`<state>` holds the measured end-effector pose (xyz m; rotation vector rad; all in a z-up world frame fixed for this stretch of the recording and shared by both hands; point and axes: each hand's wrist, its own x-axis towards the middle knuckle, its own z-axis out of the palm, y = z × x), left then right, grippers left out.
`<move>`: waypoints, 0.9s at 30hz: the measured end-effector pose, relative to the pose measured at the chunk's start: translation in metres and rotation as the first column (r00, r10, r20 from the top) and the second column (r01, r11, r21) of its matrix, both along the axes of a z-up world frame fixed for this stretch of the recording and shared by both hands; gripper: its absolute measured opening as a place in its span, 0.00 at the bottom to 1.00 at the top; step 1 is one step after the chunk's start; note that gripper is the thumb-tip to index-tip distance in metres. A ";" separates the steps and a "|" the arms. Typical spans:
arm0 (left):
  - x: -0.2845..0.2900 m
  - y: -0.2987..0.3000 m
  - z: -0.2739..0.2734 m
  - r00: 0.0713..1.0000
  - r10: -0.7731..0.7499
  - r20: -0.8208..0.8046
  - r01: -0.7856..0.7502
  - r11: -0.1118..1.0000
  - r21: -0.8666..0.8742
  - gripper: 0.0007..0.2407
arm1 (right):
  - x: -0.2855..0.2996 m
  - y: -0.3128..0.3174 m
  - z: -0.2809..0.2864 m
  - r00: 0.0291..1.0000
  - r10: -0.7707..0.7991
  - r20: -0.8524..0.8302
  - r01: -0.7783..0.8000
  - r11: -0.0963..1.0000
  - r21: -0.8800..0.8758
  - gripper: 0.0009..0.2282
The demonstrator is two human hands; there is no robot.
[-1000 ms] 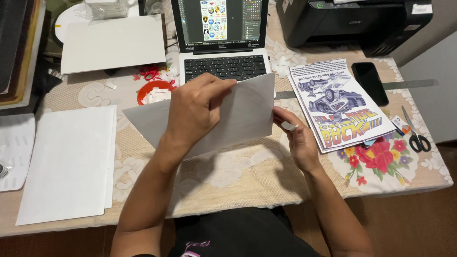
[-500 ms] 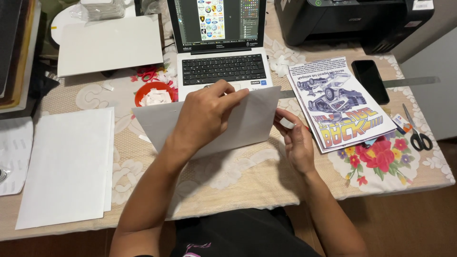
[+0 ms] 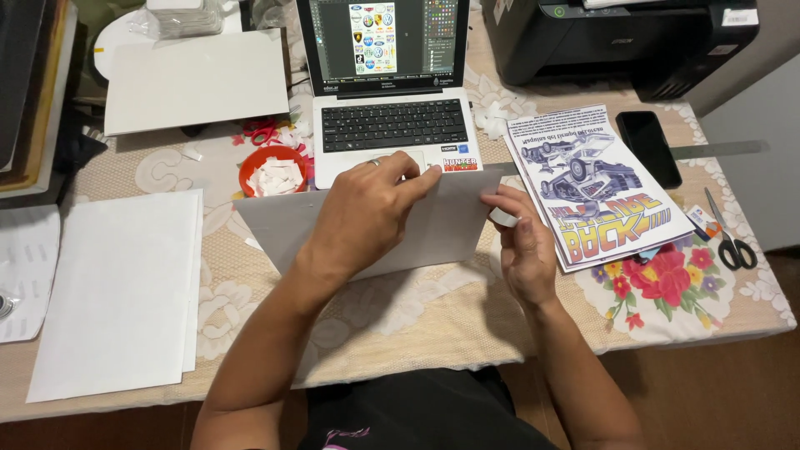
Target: Peeling small adhesive labels and sticking them onto a sheet of paper
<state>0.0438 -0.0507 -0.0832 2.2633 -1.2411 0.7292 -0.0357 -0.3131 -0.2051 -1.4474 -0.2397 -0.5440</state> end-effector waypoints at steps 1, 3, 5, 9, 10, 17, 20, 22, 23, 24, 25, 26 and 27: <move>0.000 -0.001 -0.001 1.000 -0.004 0.009 0.004 1.000 -0.002 0.10 | 0.000 -0.003 -0.003 1.000 0.013 -0.002 -0.013 1.000 -0.020 0.32; 0.000 0.000 -0.001 1.000 -0.007 0.008 0.007 1.000 -0.003 0.10 | -0.001 0.004 0.008 0.999 0.052 -0.004 -0.052 0.999 -0.003 0.32; -0.001 0.000 -0.001 1.000 -0.010 0.008 0.010 1.000 -0.004 0.11 | 0.000 0.004 0.010 0.996 0.090 -0.006 -0.090 0.996 0.015 0.33; -0.004 0.002 0.008 0.996 -0.045 -0.077 0.042 0.999 -0.029 0.11 | 0.006 -0.003 0.006 0.994 0.108 -0.023 -0.108 0.994 0.008 0.31; -0.005 0.003 0.011 0.990 -0.053 -0.129 0.047 0.998 -0.048 0.10 | 0.007 -0.003 0.007 0.993 0.115 -0.021 -0.114 0.993 0.010 0.30; 0.008 -0.005 0.015 0.962 0.040 -0.271 -0.051 0.998 -0.034 0.06 | 0.007 -0.013 0.028 0.989 0.145 -0.015 -0.145 0.989 -0.039 0.28; 0.006 -0.007 0.026 0.938 -0.019 -0.347 -0.002 0.998 -0.061 0.05 | 0.009 -0.030 0.064 0.986 0.149 -0.072 -0.162 0.956 -0.244 0.17; 0.005 -0.009 0.031 0.924 -0.033 -0.381 0.017 0.999 -0.047 0.05 | 0.012 -0.031 0.104 0.996 0.087 0.029 -0.069 0.924 -0.377 0.14; 0.004 -0.010 0.033 0.924 -0.034 -0.380 0.018 0.999 -0.047 0.05 | 0.017 -0.033 0.120 0.996 0.086 0.030 -0.069 0.923 -0.378 0.14; 0.002 -0.011 0.034 0.922 -0.046 -0.383 0.030 0.998 -0.047 0.06 | 0.023 -0.035 0.136 0.992 0.127 0.013 -0.109 0.891 -0.440 0.12; 0.001 -0.012 0.036 0.920 -0.058 -0.386 0.043 0.998 -0.047 0.06 | 0.029 -0.038 0.152 0.986 0.166 -0.007 -0.148 0.853 -0.500 0.11; 0.000 -0.013 0.037 0.921 -0.058 -0.386 0.043 0.998 -0.048 0.06 | 0.036 -0.034 0.162 0.986 0.167 -0.007 -0.148 0.853 -0.501 0.11; 0.000 -0.014 0.039 0.919 -0.066 -0.389 0.052 0.998 -0.048 0.06 | 0.043 -0.031 0.172 0.966 0.225 -0.125 -0.257 0.843 -0.473 0.11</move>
